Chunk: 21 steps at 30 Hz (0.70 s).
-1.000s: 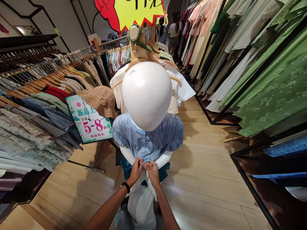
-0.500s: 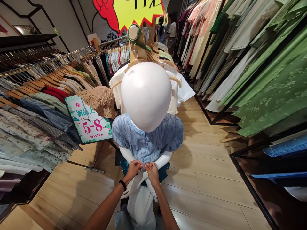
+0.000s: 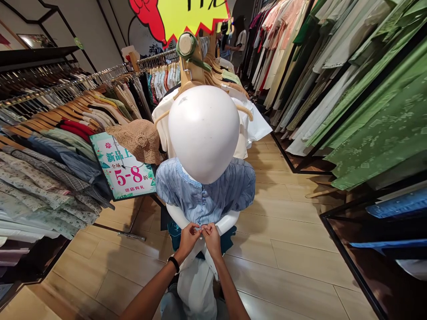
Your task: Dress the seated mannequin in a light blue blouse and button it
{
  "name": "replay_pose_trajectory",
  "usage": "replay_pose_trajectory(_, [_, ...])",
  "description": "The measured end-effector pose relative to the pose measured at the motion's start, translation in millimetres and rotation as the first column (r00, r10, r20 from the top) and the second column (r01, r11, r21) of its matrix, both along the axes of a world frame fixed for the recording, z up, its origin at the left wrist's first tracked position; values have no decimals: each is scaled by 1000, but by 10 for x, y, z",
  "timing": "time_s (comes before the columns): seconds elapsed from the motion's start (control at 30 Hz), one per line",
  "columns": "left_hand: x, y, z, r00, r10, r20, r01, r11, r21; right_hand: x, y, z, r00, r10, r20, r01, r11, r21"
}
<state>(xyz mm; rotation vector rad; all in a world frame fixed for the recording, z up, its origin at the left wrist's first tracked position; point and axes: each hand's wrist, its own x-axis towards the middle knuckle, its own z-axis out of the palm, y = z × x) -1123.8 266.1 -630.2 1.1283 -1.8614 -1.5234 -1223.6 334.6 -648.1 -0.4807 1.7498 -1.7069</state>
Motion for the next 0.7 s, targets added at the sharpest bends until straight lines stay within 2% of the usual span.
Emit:
replay_pose_trajectory(0.1, [-4,8,32,999,28,18,-28,1000,11,12,-2,8,1000,2,-6,-2,1000,-8])
replay_pose_trajectory(0.33, [-22,-33,62,996,55,-64,-44,987,156,31,35,37,1000,17,-14,-17,1000,-1])
replay_pose_trajectory(0.53, [-33,-80,-6,981,156,-114,-109,933,343,60,42,30,993,78,92,-70,994,-87])
replay_pose_trajectory(0.7, [-44,-71,18,963,232,-134,-140,861,489,90,73,37,993,47,-106,-43,998,41])
